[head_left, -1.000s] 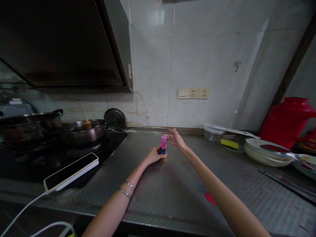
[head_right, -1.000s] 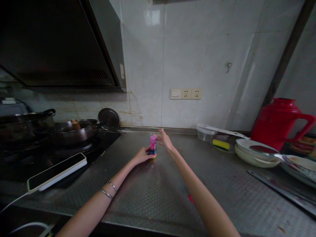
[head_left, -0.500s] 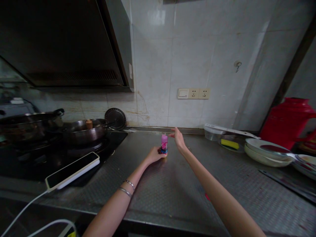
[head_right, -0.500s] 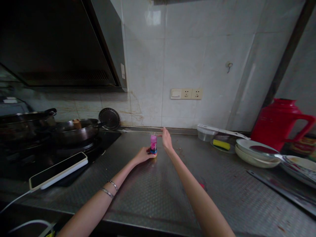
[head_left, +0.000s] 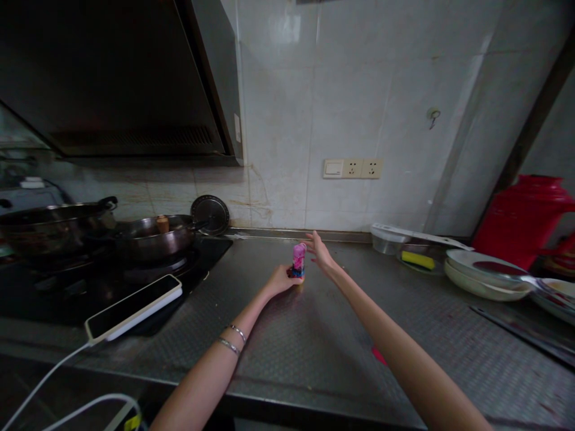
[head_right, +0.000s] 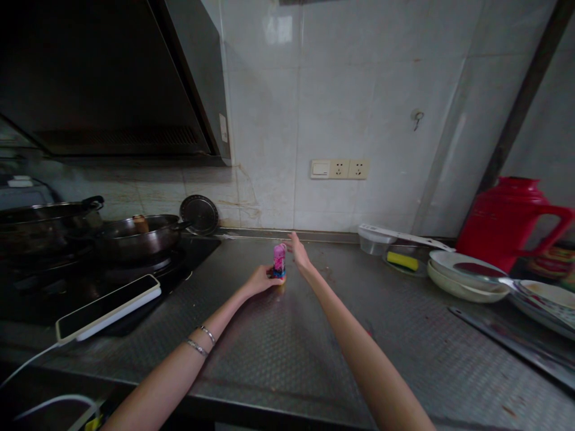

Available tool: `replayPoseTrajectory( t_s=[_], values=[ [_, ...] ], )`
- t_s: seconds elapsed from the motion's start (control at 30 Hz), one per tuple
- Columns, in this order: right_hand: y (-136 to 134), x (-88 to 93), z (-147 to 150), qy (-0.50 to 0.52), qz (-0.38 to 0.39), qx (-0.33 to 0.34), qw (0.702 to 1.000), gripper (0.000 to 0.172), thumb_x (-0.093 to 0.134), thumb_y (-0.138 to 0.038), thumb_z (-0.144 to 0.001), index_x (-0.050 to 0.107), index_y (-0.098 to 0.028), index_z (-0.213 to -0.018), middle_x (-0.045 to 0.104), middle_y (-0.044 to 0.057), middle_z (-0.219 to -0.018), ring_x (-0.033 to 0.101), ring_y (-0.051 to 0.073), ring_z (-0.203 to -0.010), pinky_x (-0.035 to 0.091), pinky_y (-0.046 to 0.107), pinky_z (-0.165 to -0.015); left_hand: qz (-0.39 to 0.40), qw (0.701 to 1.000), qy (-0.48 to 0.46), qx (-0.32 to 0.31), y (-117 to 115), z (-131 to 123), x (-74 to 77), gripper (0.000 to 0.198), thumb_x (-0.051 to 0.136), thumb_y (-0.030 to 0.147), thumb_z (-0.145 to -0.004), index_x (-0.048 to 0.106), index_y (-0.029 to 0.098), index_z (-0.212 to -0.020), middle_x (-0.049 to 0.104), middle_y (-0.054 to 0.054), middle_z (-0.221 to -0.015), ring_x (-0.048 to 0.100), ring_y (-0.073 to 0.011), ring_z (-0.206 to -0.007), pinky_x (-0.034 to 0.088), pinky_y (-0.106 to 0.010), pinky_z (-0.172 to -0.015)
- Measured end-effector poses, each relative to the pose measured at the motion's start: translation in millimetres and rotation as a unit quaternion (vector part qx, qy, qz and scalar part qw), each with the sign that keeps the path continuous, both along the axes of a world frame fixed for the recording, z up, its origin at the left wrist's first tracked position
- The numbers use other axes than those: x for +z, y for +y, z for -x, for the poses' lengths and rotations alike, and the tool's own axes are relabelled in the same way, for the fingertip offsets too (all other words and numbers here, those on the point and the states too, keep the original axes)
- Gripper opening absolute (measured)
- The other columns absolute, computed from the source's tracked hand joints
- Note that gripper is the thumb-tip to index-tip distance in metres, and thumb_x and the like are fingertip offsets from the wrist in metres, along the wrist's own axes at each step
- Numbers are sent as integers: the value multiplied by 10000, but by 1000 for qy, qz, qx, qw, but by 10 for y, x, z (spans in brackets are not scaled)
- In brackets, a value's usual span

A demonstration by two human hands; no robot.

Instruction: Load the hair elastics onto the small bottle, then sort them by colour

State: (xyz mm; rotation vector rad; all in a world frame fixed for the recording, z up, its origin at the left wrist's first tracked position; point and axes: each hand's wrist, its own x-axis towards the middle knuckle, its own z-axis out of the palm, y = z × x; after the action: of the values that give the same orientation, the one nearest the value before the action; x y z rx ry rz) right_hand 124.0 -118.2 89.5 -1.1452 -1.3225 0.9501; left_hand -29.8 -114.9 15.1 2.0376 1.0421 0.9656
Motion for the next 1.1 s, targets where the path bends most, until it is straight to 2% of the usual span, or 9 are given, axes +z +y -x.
replayPoseTrajectory(
  t_s=[0.07,0.17,0.27,0.4,0.5,0.7,0.77,0.87,1.1],
  values=[
    [-9,-19,6,16,4,16,1000,680,195,-645,-791,449,-198,-1236,660,93,-958,590,242,-896,385,433,-817,4,1000,-1,-2,14,-1,-14,318,632,281,-627,643,129,-907,673,-39,-842,605,-175,-766,448,-269,-712],
    [19,-56,-27,6,-30,-57,998,710,184,-651,-780,526,-152,-1152,677,97,-823,592,252,-873,395,412,-814,8,1000,-7,-3,31,-3,-34,316,633,279,-628,641,129,-906,673,-39,-858,604,-172,-774,448,-268,-716],
    [57,-70,-43,-19,-47,-91,995,684,216,-640,-775,563,-150,-1101,672,109,-867,571,261,-915,381,408,-848,5,1000,-11,-7,33,-2,-36,313,636,290,-630,642,127,-897,672,-43,-866,605,-174,-784,446,-262,-714],
    [47,-37,13,3,-9,9,1000,583,264,-560,-799,478,-213,-1216,630,87,-1059,531,249,-1013,356,430,-867,3,1000,-6,-7,11,1,-11,321,633,299,-635,640,127,-905,673,-43,-865,605,-174,-781,444,-261,-711],
    [12,-5,23,8,24,47,999,520,403,-408,-757,441,-227,-1243,630,65,-1049,541,236,-992,355,442,-854,-2,1000,3,-2,-2,5,3,324,635,305,-630,641,128,-901,672,-41,-855,605,-176,-775,443,-262,-706],
    [-3,7,-61,-81,-60,144,984,641,592,-169,-578,463,-167,-1206,655,56,-941,576,192,-889,421,337,-810,-10,1000,10,9,0,3,-5,339,631,318,-629,644,136,-915,669,-36,-850,601,-177,-763,442,-272,-710],
    [8,4,-55,-132,-100,122,979,640,634,-160,-560,483,-158,-1182,654,53,-921,579,186,-888,426,327,-815,-10,1000,13,14,-4,-1,-2,342,630,319,-626,643,134,-914,669,-36,-851,600,-177,-762,441,-271,-706],
    [12,4,-12,-205,-140,50,967,559,662,-199,-578,533,-167,-1121,650,43,-900,584,180,-869,420,331,-828,-11,999,21,23,-15,-4,8,328,628,319,-623,647,134,-894,669,-34,-828,599,-178,-751,440,-266,-690],
    [46,-74,89,-262,-131,-53,955,530,685,-318,-576,551,-183,-1070,642,26,-812,586,167,-749,439,291,-711,-16,997,55,60,-68,-13,60,345,622,357,-617,652,119,-865,670,-50,-772,601,-188,-702,435,-263,-640]
  ],
)
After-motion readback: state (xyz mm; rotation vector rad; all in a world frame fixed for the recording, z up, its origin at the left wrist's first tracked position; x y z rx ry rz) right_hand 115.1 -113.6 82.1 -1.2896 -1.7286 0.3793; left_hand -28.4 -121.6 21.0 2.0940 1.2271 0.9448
